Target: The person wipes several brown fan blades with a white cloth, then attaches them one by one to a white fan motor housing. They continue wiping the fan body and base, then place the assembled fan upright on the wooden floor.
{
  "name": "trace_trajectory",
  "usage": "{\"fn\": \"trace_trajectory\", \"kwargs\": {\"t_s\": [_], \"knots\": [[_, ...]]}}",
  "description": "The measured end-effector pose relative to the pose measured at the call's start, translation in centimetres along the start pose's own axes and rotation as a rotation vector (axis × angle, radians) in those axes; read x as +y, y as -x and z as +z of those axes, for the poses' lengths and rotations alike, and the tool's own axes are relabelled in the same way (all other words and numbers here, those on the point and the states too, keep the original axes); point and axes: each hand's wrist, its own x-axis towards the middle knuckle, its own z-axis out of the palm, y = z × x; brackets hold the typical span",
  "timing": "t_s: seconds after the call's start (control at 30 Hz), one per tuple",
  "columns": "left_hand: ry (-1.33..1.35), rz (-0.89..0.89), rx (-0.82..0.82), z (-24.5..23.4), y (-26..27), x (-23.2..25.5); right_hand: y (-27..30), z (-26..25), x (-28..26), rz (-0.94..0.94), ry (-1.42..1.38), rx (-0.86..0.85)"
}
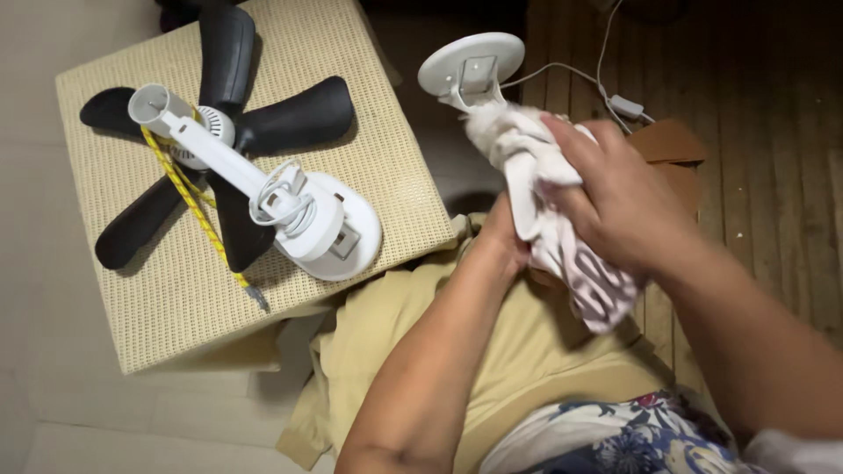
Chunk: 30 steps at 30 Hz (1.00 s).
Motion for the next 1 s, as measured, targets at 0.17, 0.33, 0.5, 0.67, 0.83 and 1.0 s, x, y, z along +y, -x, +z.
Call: {"fn": "trace_trajectory", "kwargs": {"t_s": [0.17, 0.33, 0.5, 0.67, 0.83, 1.0], "knots": [[-0.029, 0.078, 0.031, 0.9, -0.4, 0.3, -5.4, 0.5, 2.0, 0.178, -0.369, -0.002], [-0.012, 0.046, 0.059, 1.9, 0.3, -0.2, -5.4, 1.5, 3.3, 0.046, -0.605, 0.105], [-0.132, -0.021, 0.139, 1.7, 0.0, -0.1, 2.2, 1.7, 2.8, -0.159, -0.147, 0.242], [-0.259, -0.039, 0.042, 1.9, 0.2, -0.7, 3.8, 2.6, 4.4, -0.081, -0.477, 0.346], [-0.358, -0.032, -0.072, 4.1, 1.6, 0.8, -0.4, 0.7, 8.0, 0.259, -1.134, 0.594], [-0.569, -0.064, 0.119, 6.5, 2.8, 0.8, -0.3, 2.1, 9.1, 0.12, -1.088, 0.192]]}}
